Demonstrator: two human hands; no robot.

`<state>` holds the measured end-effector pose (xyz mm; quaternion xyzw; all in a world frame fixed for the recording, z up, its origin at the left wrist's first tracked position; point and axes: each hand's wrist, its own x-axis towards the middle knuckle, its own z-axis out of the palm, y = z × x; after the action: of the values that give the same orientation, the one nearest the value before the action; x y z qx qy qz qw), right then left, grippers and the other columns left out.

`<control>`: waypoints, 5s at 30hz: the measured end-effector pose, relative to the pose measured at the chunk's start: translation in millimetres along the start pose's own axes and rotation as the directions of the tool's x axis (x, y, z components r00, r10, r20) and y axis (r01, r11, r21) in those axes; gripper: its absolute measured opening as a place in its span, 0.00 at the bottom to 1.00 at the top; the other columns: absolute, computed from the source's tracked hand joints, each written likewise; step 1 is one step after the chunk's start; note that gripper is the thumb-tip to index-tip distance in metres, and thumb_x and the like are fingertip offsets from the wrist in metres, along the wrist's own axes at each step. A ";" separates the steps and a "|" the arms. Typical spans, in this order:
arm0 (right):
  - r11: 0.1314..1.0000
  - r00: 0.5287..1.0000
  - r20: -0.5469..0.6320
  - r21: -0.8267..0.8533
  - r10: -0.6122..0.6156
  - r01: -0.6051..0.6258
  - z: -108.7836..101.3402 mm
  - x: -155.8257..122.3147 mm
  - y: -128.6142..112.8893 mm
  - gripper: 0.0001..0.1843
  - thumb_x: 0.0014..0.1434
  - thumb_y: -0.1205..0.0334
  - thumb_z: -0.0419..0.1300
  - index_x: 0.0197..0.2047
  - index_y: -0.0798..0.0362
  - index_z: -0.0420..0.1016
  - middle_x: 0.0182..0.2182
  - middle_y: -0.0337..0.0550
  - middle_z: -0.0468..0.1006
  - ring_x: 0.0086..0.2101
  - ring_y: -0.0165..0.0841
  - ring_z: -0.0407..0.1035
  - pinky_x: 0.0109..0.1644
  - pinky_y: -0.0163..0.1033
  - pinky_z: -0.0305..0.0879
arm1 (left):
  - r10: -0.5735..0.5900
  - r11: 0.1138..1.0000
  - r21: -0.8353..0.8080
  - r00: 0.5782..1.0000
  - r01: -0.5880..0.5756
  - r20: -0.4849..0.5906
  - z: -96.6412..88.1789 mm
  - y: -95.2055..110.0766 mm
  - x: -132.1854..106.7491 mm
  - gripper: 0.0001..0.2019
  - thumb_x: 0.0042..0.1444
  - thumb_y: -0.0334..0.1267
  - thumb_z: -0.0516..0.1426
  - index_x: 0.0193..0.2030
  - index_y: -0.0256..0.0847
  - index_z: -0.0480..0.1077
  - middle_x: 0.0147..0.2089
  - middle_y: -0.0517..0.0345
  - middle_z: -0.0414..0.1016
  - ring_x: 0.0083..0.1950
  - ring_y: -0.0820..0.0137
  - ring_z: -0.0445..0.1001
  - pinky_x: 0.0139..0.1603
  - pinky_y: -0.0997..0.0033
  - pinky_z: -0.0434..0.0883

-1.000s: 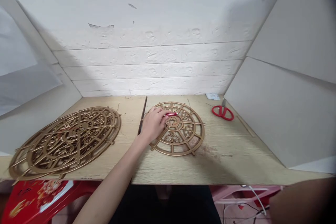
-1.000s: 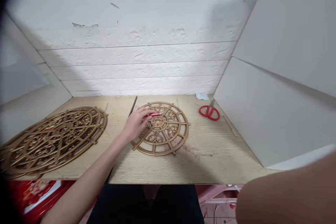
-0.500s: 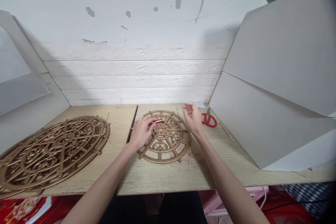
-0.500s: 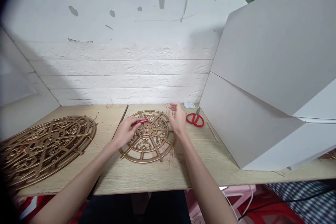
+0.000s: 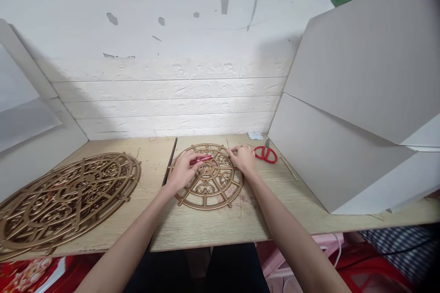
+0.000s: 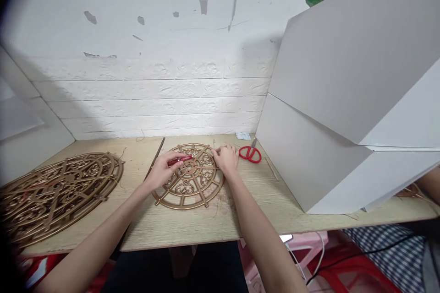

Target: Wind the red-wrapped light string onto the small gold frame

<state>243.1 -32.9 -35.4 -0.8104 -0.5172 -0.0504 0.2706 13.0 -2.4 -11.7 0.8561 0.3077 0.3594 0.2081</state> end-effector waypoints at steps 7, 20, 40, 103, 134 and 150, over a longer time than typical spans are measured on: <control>0.910 0.990 -0.024 0.397 0.141 -0.119 3.1 3.9 0.7 0.09 0.49 0.61 0.59 0.28 0.56 0.79 0.38 0.54 0.77 0.47 0.47 0.64 0.51 0.49 0.54 | -0.060 0.978 -0.203 0.997 0.048 -0.052 3.2 -2.5 0.2 0.11 0.53 0.36 0.56 0.43 0.42 0.74 0.44 0.52 0.75 0.46 0.64 0.71 0.49 0.62 0.66; 0.100 0.994 0.047 0.993 0.097 -0.057 -37.9 -4.2 -6.3 0.12 0.42 0.57 0.67 0.29 0.54 0.76 0.30 0.42 0.76 0.25 0.24 0.62 0.21 0.29 0.51 | -0.409 0.519 -0.798 0.909 0.306 0.083 -6.4 10.8 3.6 0.13 0.55 0.42 0.52 0.41 0.35 0.68 0.26 0.60 0.65 0.25 0.77 0.63 0.24 0.77 0.62; -0.019 1.000 0.004 1.000 0.030 -0.003 -47.6 -21.7 -24.4 0.12 0.41 0.60 0.69 0.32 0.52 0.78 0.26 0.40 0.76 0.23 0.24 0.63 0.24 0.31 0.59 | -0.292 0.728 -0.636 0.955 0.257 0.051 2.0 6.6 1.2 0.17 0.51 0.47 0.58 0.41 0.35 0.71 0.28 0.58 0.70 0.25 0.76 0.64 0.21 0.78 0.61; 0.233 0.871 0.160 0.971 -0.465 -0.054 -38.5 -51.4 -51.1 0.13 0.51 0.54 0.63 0.33 0.55 0.70 0.25 0.40 0.76 0.28 0.32 0.73 0.37 0.40 0.71 | -0.044 0.766 -0.632 0.991 0.116 0.129 0.6 27.5 -10.3 0.10 0.52 0.40 0.59 0.40 0.40 0.68 0.32 0.53 0.77 0.34 0.64 0.77 0.39 0.65 0.72; 0.843 0.772 0.344 0.287 -0.535 0.456 -29.1 -36.3 -22.6 0.09 0.53 0.58 0.61 0.26 0.54 0.71 0.23 0.40 0.73 0.24 0.28 0.63 0.29 0.33 0.53 | -0.637 0.458 -0.883 0.732 0.105 -0.243 -20.4 -1.7 5.2 0.14 0.46 0.37 0.62 0.37 0.39 0.64 0.30 0.52 0.77 0.32 0.69 0.77 0.29 0.73 0.72; 0.749 0.790 0.369 0.641 -0.490 0.165 -41.3 -36.7 -20.9 0.03 0.54 0.64 0.55 0.32 0.55 0.67 0.22 0.38 0.72 0.24 0.28 0.65 0.29 0.33 0.57 | -0.658 0.457 -0.881 0.714 0.125 -0.239 -16.5 -4.8 5.4 0.12 0.47 0.36 0.61 0.37 0.38 0.64 0.29 0.52 0.77 0.32 0.69 0.77 0.30 0.72 0.72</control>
<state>216.3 -76.3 -5.5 -0.5632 -0.6994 0.2790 0.3405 1.9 7.0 -1.0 0.4128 0.3503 0.6270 0.5602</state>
